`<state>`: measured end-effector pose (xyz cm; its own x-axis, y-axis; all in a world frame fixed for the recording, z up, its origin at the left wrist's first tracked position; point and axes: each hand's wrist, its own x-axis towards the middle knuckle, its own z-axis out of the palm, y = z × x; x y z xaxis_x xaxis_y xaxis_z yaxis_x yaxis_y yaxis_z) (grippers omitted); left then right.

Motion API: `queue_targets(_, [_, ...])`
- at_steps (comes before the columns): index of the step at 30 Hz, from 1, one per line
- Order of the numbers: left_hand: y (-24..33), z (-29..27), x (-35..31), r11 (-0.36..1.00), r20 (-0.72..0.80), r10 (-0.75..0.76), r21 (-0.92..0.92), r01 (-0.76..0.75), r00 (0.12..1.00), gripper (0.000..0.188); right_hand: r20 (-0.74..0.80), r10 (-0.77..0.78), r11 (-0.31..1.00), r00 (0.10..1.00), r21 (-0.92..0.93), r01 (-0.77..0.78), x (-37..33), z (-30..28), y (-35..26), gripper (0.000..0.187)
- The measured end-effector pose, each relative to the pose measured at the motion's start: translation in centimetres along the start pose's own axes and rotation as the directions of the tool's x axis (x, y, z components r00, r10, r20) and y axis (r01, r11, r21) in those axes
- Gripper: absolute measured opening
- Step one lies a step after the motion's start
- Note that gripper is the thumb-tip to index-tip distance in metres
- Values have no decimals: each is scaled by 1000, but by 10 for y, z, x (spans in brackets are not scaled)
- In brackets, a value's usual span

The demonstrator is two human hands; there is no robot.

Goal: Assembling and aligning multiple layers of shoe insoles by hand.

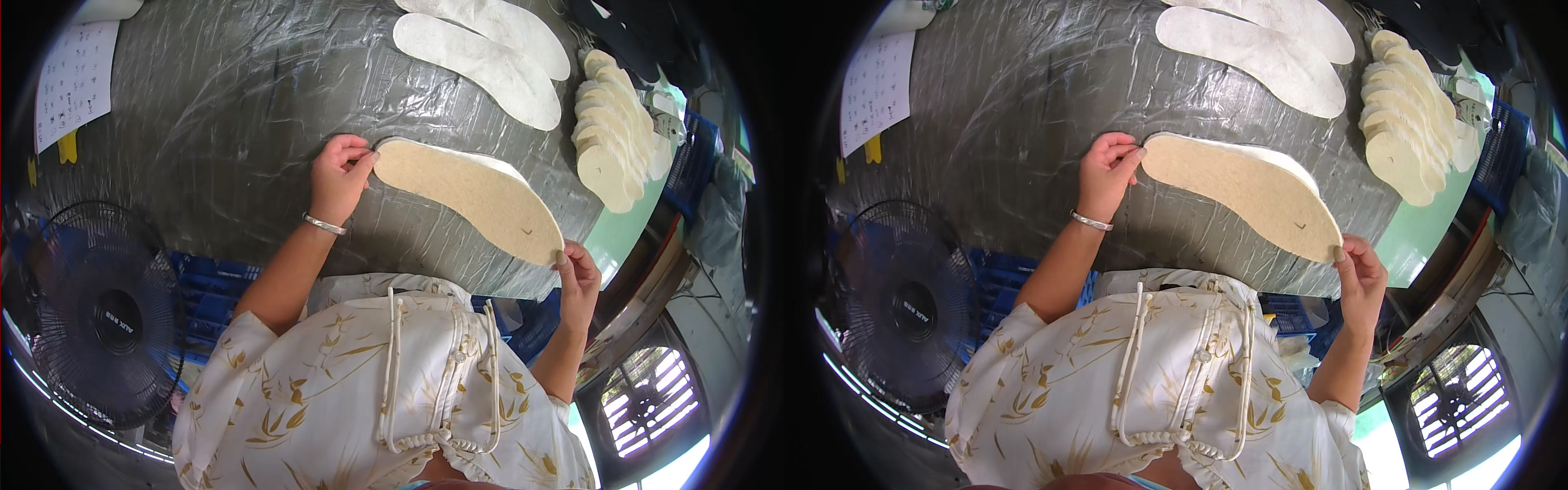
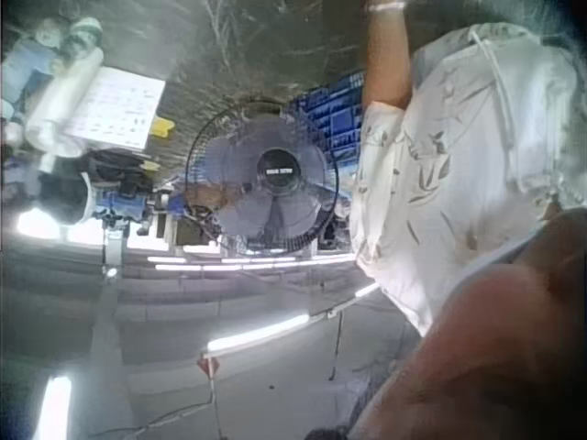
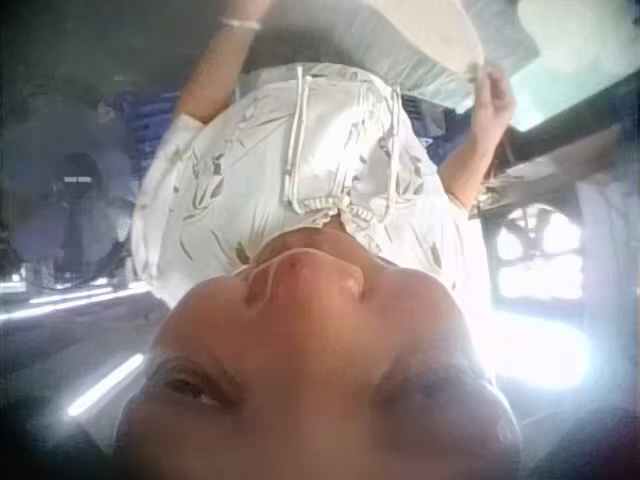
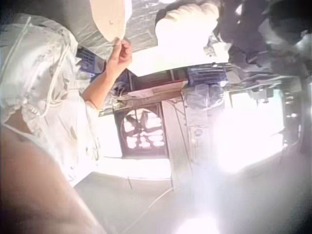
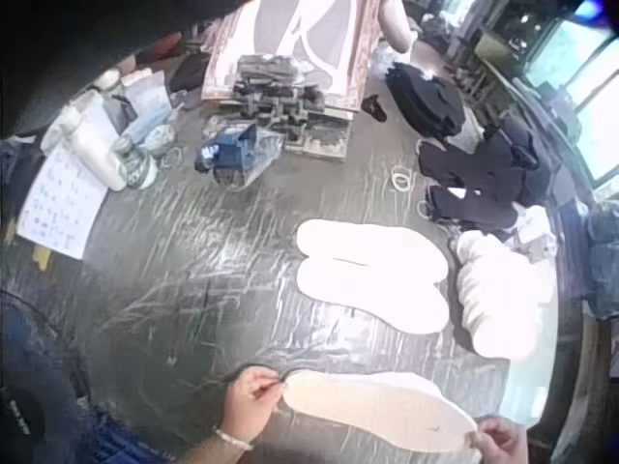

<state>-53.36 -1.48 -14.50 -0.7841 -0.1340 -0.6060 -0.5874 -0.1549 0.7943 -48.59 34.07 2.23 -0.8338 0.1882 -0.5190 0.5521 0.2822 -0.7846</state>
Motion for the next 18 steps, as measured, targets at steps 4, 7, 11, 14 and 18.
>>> queue_targets(4, [0, 1, -1, 1000, 3, 12, -19, -12, 1000, 23, -44, -5, 1000, 999, -24, 4, 0, 1, 3, 13])
queue_targets(7, [-1, 2, -1, 1000, -9, 27, 13, -27, 1000, 22, -60, -16, 998, 998, -59, 13, 3, -1, 7, 13])
queue_targets(11, [-2, 6, -4, 997, -43, 55, 63, -52, 998, 20, -86, 5, 999, 996, -49, -10, 7, -1, 13, 12])
queue_targets(14, [-2, 7, -6, 994, -39, 79, 85, -75, 996, 18, -84, 41, 998, 996, -51, -45, 10, -2, 18, 11])
queue_targets(18, [-7, 5, -4, 991, -48, 84, 113, -78, 995, 15, -97, 55, 998, 994, -38, -59, 16, -2, 32, 9])
